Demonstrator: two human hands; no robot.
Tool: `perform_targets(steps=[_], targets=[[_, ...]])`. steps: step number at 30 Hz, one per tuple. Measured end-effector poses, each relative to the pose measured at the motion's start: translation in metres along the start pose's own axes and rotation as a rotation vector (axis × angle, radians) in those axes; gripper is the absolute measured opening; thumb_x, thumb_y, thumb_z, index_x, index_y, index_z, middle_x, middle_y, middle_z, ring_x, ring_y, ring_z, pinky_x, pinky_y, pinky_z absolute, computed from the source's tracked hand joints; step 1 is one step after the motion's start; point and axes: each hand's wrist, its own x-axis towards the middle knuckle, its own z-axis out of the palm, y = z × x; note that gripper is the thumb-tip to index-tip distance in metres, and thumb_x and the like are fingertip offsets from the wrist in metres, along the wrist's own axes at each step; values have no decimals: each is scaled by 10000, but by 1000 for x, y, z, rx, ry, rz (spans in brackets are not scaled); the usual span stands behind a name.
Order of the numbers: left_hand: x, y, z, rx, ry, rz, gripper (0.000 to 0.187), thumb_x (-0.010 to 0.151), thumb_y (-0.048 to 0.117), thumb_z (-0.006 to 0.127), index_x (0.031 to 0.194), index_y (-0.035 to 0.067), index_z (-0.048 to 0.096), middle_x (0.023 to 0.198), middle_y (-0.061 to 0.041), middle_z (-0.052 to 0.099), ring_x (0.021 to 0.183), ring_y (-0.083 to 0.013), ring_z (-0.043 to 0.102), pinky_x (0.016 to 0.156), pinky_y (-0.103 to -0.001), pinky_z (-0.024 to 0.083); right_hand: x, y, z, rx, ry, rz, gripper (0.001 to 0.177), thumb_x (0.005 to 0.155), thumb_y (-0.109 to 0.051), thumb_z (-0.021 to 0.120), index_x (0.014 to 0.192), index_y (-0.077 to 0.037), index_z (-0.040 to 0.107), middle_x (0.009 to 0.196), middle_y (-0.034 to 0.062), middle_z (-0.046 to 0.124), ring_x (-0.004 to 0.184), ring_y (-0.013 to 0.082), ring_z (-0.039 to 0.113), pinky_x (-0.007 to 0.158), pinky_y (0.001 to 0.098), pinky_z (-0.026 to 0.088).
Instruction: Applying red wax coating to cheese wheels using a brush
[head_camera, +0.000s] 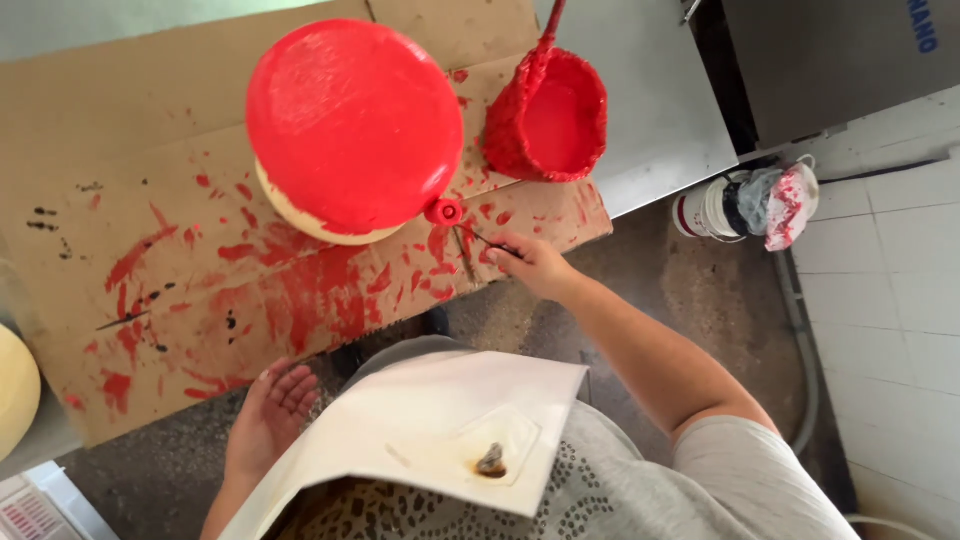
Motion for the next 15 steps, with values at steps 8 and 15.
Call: perform_targets(steps=[8, 15], targets=[[14, -51, -13, -65, 20, 88, 433, 1068, 404, 502, 1385, 113, 558, 1247, -158, 631, 1144, -279, 608, 1013, -407, 477, 17, -88, -53, -272, 151, 103, 357, 1039, -396, 524, 1284, -172, 655, 921, -2, 656, 748, 168, 566, 710, 328, 447], [16, -77, -2, -109, 10, 161, 418, 1088, 404, 491, 1386, 118, 549, 1238, -168, 638, 1126, -285, 621, 997, -402, 494, 13, -106, -54, -689, 302, -153, 381, 1047, -362, 472, 1334, -148, 602, 893, 152, 762, 702, 398, 714, 633, 507, 571]])
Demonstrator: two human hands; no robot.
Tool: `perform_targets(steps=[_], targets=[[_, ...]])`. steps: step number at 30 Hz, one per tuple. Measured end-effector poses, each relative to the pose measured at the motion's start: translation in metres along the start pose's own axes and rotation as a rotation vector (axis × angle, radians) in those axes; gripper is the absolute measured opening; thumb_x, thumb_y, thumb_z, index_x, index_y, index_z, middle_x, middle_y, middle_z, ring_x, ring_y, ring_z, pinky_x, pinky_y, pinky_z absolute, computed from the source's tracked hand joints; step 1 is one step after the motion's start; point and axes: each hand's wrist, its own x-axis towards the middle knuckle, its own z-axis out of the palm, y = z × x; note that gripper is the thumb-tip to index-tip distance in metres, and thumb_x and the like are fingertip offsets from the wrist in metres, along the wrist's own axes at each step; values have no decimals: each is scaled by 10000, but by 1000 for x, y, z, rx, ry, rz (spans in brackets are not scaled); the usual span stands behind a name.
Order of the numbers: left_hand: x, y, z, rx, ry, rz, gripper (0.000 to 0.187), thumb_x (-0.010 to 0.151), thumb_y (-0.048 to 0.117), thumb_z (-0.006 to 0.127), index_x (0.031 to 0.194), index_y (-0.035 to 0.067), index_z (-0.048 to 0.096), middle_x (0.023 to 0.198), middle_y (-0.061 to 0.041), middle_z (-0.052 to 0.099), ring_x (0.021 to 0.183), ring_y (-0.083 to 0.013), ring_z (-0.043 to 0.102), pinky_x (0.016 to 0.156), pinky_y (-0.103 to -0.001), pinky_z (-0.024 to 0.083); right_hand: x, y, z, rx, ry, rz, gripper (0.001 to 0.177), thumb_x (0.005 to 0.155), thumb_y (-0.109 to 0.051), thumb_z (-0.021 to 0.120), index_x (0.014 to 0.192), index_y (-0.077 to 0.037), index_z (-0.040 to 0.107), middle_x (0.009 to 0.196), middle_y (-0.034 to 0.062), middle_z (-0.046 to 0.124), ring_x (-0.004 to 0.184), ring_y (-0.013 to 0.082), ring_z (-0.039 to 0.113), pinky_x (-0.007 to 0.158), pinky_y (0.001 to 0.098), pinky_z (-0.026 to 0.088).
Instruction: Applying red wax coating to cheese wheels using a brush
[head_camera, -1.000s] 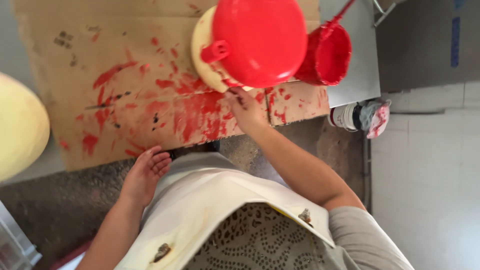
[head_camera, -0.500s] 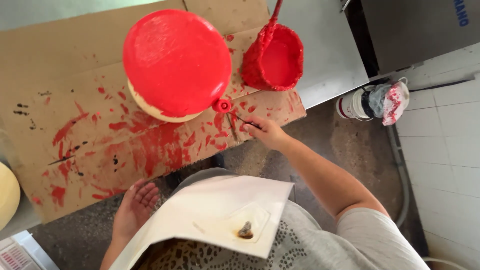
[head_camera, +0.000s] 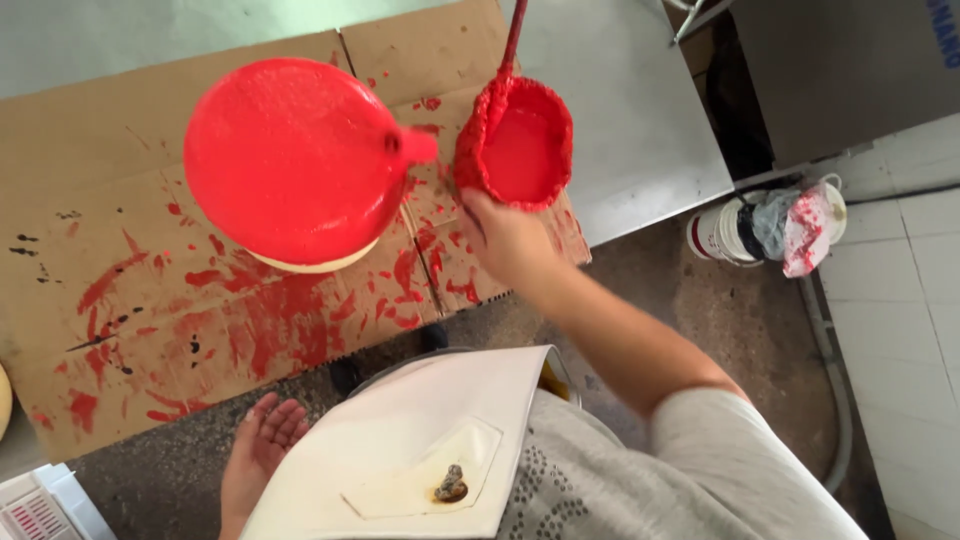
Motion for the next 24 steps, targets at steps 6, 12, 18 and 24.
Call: perform_targets(steps=[6, 12, 18, 24], targets=[[-11, 0, 21, 21, 74, -38, 497, 1105, 452, 399, 1439, 92, 476, 1350, -191, 566, 1240, -319, 546, 1094, -446, 419, -50, 10, 17, -97, -1, -156, 414, 1040, -339, 493, 1421, -194, 562, 798, 107, 732, 694, 368, 688, 523, 537, 483], [-62, 38, 94, 66, 212, -85, 502, 1098, 410, 385, 1469, 79, 455, 1412, -177, 539, 1305, -318, 520, 1115, -441, 401, 3, 8, -4, -140, 50, -118, 339, 1046, -306, 490, 1315, -148, 621, 747, 109, 741, 587, 383, 686, 512, 533, 538], [-38, 23, 61, 66, 178, -68, 424, 1110, 385, 433, 1407, 94, 515, 1313, -173, 596, 1205, -300, 570, 1052, -423, 443, 154, -22, -3, -145, -133, -93, 254, 1076, -301, 416, 978, -126, 572, 724, 67, 650, 607, 330, 600, 508, 472, 418], [-36, 30, 53, 79, 181, -63, 452, 1095, 388, 435, 1429, 90, 503, 1325, -191, 578, 1217, -321, 559, 1062, -432, 437, 120, -6, -17, 75, -120, -120, 328, 1039, -339, 480, 1299, -194, 616, 1086, 105, 762, 882, 358, 705, 704, 464, 539]])
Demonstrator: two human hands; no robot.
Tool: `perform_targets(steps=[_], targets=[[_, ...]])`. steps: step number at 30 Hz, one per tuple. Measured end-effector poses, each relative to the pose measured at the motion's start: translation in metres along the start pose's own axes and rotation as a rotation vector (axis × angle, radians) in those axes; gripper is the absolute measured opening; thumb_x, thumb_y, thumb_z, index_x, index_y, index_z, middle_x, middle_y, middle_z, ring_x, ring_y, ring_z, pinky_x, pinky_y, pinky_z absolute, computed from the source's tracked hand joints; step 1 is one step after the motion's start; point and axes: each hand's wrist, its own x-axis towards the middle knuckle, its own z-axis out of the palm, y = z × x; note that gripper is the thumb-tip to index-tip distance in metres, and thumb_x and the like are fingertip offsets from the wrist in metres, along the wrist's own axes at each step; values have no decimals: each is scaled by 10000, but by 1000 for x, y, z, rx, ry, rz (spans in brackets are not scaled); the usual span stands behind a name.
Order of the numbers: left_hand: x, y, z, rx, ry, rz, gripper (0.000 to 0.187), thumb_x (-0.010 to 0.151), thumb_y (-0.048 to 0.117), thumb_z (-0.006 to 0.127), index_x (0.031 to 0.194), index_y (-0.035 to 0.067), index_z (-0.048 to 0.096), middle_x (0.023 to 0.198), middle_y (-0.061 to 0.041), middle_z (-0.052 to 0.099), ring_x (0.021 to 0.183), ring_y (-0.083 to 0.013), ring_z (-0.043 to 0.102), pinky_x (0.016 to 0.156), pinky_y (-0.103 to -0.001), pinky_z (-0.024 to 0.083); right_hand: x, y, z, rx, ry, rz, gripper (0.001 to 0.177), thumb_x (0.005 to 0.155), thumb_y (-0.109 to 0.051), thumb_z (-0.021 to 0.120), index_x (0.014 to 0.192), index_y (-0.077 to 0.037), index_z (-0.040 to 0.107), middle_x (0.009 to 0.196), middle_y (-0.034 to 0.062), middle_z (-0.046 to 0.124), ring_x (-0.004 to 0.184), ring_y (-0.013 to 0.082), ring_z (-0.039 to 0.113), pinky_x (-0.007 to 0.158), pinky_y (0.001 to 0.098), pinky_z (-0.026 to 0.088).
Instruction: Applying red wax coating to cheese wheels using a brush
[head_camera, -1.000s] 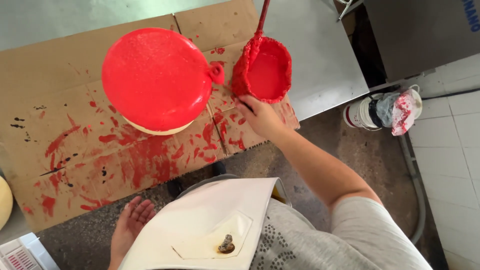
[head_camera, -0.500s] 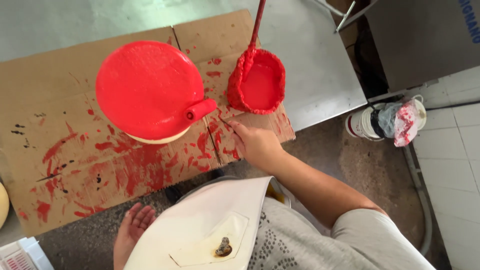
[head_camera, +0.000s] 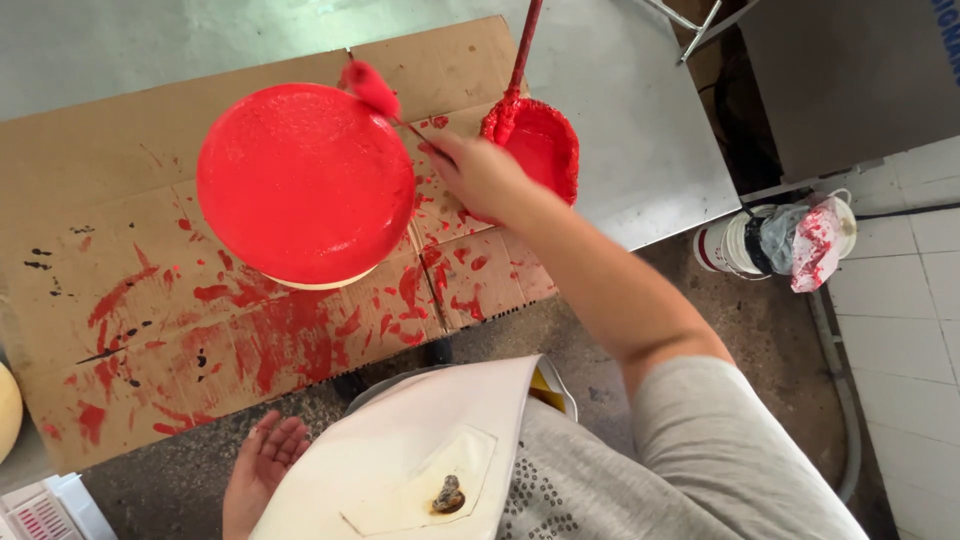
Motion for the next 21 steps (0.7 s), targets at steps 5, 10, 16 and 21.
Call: perform_targets(steps=[5, 10, 16, 21], targets=[[12, 3, -8, -6, 34, -39, 478, 1084, 407, 436, 1451, 105, 485, 1352, -186, 567, 1244, -313, 548, 1094, -430, 424, -125, 6, 79, 445, -1, 219, 338, 1049, -217, 497, 1349, -117, 617, 941, 52, 714, 660, 143, 628, 599, 304, 532], [9, 9, -4, -8, 74, -68, 489, 1087, 418, 424, 1455, 99, 465, 1370, -181, 550, 1269, -309, 535, 1119, -428, 414, -140, 1, 91, 364, -26, 273, 403, 1030, -340, 507, 1398, -201, 598, 814, 45, 713, 645, 227, 641, 644, 372, 478], [24, 13, -6, -65, 19, -42, 498, 1057, 361, 485, 1478, 95, 492, 1317, -165, 591, 1193, -280, 572, 1038, -391, 452, -70, -34, 30, 434, -70, 465, 423, 1052, -274, 478, 1437, -112, 544, 1249, 80, 724, 707, 162, 675, 541, 290, 550], [18, 93, 31, 104, -157, 170, 565, 1001, 378, 435, 1459, 51, 480, 1393, -201, 607, 1287, -343, 581, 1083, -473, 442, -97, 5, 62, 248, 98, 400, 468, 989, -441, 545, 1344, -153, 641, 1239, 47, 733, 1123, 207, 667, 1000, 347, 469]])
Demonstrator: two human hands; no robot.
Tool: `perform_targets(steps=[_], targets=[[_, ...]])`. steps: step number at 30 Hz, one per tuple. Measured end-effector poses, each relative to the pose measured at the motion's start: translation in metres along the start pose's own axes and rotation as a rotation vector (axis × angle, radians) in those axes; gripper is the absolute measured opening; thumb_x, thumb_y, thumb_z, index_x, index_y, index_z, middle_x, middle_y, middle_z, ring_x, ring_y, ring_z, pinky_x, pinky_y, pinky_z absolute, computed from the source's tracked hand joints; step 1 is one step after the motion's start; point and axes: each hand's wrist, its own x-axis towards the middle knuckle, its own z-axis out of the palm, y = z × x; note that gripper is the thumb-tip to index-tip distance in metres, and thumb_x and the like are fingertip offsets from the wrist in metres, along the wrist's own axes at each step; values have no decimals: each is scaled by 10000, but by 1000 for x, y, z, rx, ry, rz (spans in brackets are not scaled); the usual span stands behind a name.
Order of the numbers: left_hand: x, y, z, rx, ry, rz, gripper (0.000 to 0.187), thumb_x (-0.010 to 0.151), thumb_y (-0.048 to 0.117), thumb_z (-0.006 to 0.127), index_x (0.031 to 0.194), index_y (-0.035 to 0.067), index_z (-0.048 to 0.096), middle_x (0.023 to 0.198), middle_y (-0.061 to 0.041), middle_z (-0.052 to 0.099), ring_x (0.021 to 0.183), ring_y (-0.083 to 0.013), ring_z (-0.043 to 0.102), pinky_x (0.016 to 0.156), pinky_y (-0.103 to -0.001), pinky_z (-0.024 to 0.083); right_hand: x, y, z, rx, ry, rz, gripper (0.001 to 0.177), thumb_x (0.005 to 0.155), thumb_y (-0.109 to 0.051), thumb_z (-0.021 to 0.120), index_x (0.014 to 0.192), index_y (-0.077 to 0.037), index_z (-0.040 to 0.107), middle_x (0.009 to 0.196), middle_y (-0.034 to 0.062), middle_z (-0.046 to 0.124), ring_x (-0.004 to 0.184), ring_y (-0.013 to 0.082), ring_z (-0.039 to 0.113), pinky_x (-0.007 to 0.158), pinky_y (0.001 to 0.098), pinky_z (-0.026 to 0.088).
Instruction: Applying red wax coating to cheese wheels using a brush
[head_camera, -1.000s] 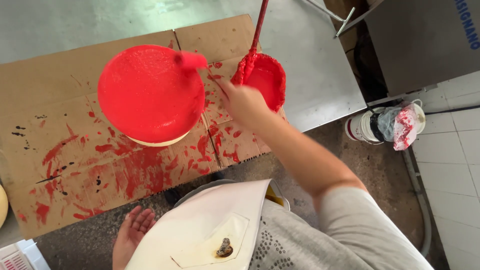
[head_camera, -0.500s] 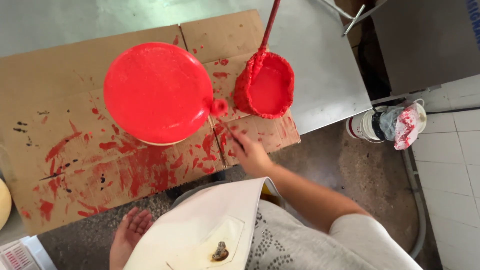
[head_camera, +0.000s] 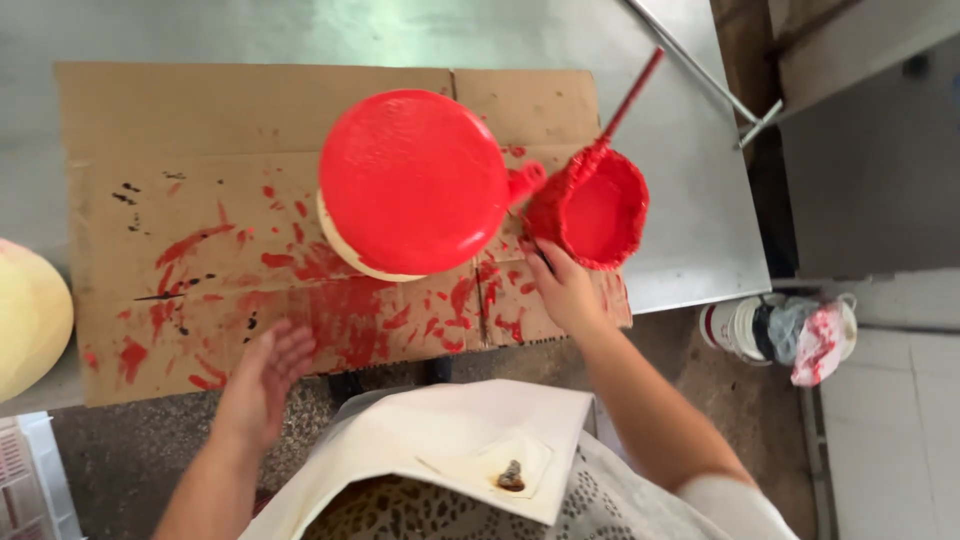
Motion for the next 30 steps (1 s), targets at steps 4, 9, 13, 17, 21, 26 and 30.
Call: perform_targets(steps=[4, 9, 13, 17, 21, 26, 30], targets=[[19, 56, 30, -152, -113, 46, 618, 1058, 443, 431, 1544, 61, 410, 1510, -204, 518, 1416, -367, 494, 1185, -477, 373, -21, 51, 28, 352, 140, -10, 222, 1012, -205, 655, 1220, -206, 730, 693, 12, 682, 515, 100, 580, 505, 224, 525], [85, 112, 70, -137, -329, 200, 781, 998, 667, 446, 1572, 148, 338, 1579, -195, 448, 1491, -356, 408, 1238, -510, 310, -30, 46, 40, 666, 167, 5, 157, 1080, -153, 514, 1159, -114, 645, 492, 65, 475, 283, 182, 469, 283, 227, 373], [125, 166, 95, 54, -349, 187, 1012, 892, 828, 426, 1575, 96, 280, 1376, -149, 594, 1151, -157, 640, 967, -243, 517, -29, 31, 47, 697, 213, -32, 132, 1087, -156, 510, 1157, -144, 621, 541, 74, 532, 330, 197, 550, 334, 222, 427], [148, 207, 121, 286, -344, -1, 857, 773, 808, 348, 1303, 155, 514, 989, -73, 691, 831, -143, 650, 755, -262, 538, -28, -23, 39, 718, 249, 168, 199, 1095, -157, 467, 1208, -14, 547, 863, 161, 663, 644, 286, 673, 625, 364, 575], [158, 222, 137, 456, -475, -45, 934, 790, 824, 254, 1332, 106, 506, 928, -127, 672, 804, -210, 659, 710, -313, 557, -5, -50, 45, 890, 283, 198, 103, 1096, -145, 468, 1105, -65, 532, 1077, 197, 744, 915, 326, 767, 757, 402, 654], [144, 229, 150, 579, -500, -92, 1024, 681, 868, 209, 1334, 129, 484, 900, -76, 613, 812, -185, 588, 793, -332, 501, 5, -50, 53, 899, 306, 217, 127, 1096, -160, 460, 1138, -76, 545, 1085, 147, 728, 946, 306, 755, 799, 449, 668], [130, 222, 146, 490, -449, -113, 1100, 561, 896, 256, 1330, 144, 486, 874, -66, 599, 797, -184, 578, 804, -332, 504, 6, -41, 56, 926, 332, 245, 127, 1092, -130, 472, 1149, -77, 572, 1082, 108, 730, 915, 279, 742, 783, 446, 668]])
